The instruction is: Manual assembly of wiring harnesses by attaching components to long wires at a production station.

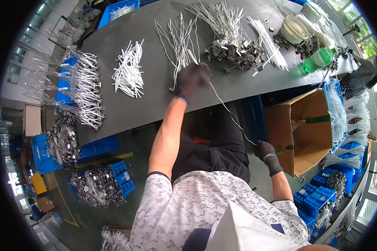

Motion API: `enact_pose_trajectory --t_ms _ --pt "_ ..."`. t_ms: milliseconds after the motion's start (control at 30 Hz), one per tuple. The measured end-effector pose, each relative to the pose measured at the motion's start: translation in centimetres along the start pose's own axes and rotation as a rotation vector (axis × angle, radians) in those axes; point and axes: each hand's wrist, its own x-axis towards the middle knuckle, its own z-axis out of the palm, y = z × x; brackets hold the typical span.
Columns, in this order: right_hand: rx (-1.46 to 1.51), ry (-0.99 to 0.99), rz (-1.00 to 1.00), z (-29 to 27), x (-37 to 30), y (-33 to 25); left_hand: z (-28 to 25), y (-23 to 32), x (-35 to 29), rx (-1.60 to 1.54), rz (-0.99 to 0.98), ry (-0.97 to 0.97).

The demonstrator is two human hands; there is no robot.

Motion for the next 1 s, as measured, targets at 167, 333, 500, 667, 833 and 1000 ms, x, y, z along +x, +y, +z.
enact_pose_trajectory --t_ms 167,333,500,667,833,1000 --pt "0.477 -0.063 -0.25 -6.1 3.3 -6.3 0.9 -1.8 -1.4 0.064 -0.053 -0.069" --pt "0.871 -0.016 -0.321 -12.0 1.3 -13.5 1.1 -3.4 -4.2 -0.081 -0.183 -0.075" --pt "1.158 -0.063 -0.209 -11.4 -1.9 -12.0 -1.2 -0.2 -3.1 -0.232 -0.123 0.161" --pt "1.074 -0.154 -0.168 -9.4 -3.3 -10.4 -3.4 1.9 -2.9 -0.368 0.1 0.186" --pt "1.101 0.023 -0.214 -8.8 -1.9 -11.9 -1.5 0.1 -4.1 -0.333 -0.01 0.129" --pt "1.187 0.055 -0.289 -11.7 -1.0 -15.7 -1.1 -2.7 -5.8 -0.246 -0.069 0.003"
